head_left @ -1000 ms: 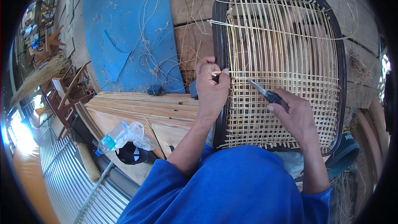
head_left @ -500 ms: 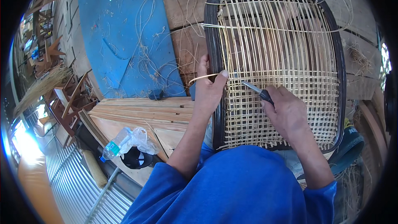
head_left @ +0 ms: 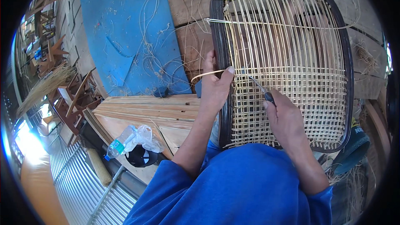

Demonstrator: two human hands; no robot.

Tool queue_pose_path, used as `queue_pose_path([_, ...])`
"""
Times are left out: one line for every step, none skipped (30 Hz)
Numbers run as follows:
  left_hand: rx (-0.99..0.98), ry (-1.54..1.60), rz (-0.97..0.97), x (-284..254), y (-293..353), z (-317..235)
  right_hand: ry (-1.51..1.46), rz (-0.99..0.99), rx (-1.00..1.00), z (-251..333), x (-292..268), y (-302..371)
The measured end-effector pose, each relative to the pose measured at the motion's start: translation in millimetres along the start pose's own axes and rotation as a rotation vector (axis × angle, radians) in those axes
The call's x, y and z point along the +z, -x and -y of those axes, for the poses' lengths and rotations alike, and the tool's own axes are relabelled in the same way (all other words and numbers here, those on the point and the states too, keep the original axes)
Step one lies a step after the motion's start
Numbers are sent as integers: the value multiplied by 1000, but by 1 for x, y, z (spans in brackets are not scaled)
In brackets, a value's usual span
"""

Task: Weaving a rattan pattern onto a wooden chair seat frame using hand tools.

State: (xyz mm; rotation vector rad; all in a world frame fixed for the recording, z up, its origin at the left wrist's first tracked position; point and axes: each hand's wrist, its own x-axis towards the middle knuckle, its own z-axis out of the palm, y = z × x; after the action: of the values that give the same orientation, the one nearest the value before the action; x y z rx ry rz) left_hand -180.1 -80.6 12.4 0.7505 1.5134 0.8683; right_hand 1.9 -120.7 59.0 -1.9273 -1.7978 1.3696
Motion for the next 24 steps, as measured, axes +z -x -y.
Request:
queue_pose_path([16, 3, 0, -1, 0, -1, 17, 13, 2, 6, -4, 1])
queue_pose_path([9, 40, 3, 1, 1, 0, 36, 26, 11, 9, -8, 2])
queue_pose_path([8, 37, 3, 0, 1, 1, 33, 27, 12, 12, -9, 1])
queue_pose_path([8, 34, -2, 0, 1, 1, 73, 62, 11, 14, -10, 0])
queue_pose_path([6, 34, -4, 1, 1, 1, 117, 96, 13, 15, -11, -1])
queue_pose_path([5, 36, -3, 1, 1, 3, 118, 96, 15, 16, -10, -3])
queue_pose_path([-9, 41, 3, 1, 0, 6, 155, 93, 21, 15, -9, -6])
queue_pose_path([-21, 44, 7, -1, 0, 8, 189, 91, 24, 15, -7, -7])
queue_pose_path([-22, 44, 5, -1, 0, 9, 188, 92, 24, 12, -6, -7])
queue_pose_path([-15, 65, 16, -2, 0, 11, 150, 83, -4, 6, -4, -7])
queue_pose_path([-5, 86, 24, -2, 0, 11, 111, 75, -35, 3, -4, -7])
queue_pose_path([-4, 84, 22, -2, -1, 10, 110, 76, -37, 3, -6, -7])
queue_pose_path([4, 83, 11, -1, -1, 9, 110, 85, -48, 5, -11, -4])
queue_pose_path([8, 83, 2, 1, -1, 7, 111, 96, -55, 6, -14, -2])
queue_pose_path([5, 82, 3, 1, 0, 4, 110, 97, -53, 6, -13, -1])
queue_pose_path([-6, 78, 3, 1, 2, 1, 126, 99, -65, 7, -11, 0])
queue_pose_path([-17, 76, 3, 1, 2, -1, 145, 100, -78, 7, -11, 0])
queue_pose_path([-11, 50, 3, 1, 2, -1, 145, 100, -77, 9, -11, 0])
queue_pose_path([-11, 50, 3, 1, 1, -1, 166, 110, -59, 11, -11, -1])
queue_pose_path([-6, 58, 11, 2, 1, 0, 187, 119, -41, 11, -11, -2])
queue_pose_path([-1, 67, 19, 2, 0, 1, 185, 119, -40, 10, -11, -2])
queue_pose_path([-2, 65, 20, 1, 0, 1, 191, 99, -68, 8, -10, -2])
queue_pose_path([2, 63, 27, 1, 1, 1, 196, 78, -92, 6, -10, -1])
queue_pose_path([5, 60, 34, 1, 1, 1, 195, 77, -88, 6, -9, -1])
